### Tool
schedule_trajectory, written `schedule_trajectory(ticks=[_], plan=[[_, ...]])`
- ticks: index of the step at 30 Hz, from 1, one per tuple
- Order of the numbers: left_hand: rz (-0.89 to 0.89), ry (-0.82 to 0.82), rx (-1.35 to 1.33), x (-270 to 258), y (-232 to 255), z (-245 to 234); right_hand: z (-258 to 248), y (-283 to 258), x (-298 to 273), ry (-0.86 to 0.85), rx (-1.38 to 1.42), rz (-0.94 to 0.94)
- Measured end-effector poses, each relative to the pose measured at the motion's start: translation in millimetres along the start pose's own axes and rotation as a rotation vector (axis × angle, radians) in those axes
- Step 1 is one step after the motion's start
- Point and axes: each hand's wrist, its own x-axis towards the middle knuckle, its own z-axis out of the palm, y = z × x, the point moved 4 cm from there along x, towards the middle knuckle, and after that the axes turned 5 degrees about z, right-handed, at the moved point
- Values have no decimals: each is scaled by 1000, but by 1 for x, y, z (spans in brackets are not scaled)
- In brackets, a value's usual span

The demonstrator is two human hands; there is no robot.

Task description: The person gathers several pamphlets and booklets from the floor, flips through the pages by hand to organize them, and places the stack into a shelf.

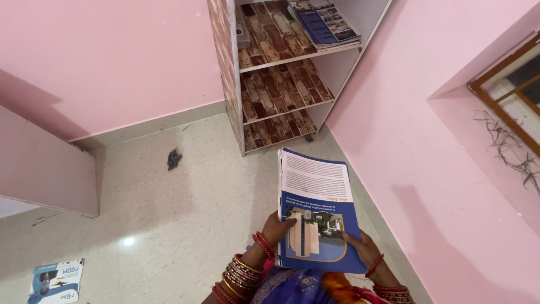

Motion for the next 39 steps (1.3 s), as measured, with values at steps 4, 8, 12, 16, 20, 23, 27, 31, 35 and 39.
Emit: schedule_trajectory(ticks=[4,8,12,16,20,23,27,31,35,39], plan=[[-17,-8,71,46,26,12,-8,-38,24,47,50,60],[-30,28,120,110,50,26,-26,-102,83,-4,-64,-57],[64,84,-37,182,88,49,-53,-178,146,-71,-92,-93],[101,172,-88,226,121,65,-72,-251,205,-161,-162,-248],[167,254,-78,247,145,70,-70,-292,245,-228,-215,-381],[443,281,65,257,171,69,-62,-318,264,-286,-154,-450],[330,277,-37,292,192,62,-54,-351,301,-269,-122,-449],[245,279,-91,350,209,34,-39,-381,332,-225,-194,-341],[157,281,-11,416,208,3,-17,-406,370,-153,-210,-220],[188,273,-117,465,216,-23,4,-442,401,-94,-316,-213]])
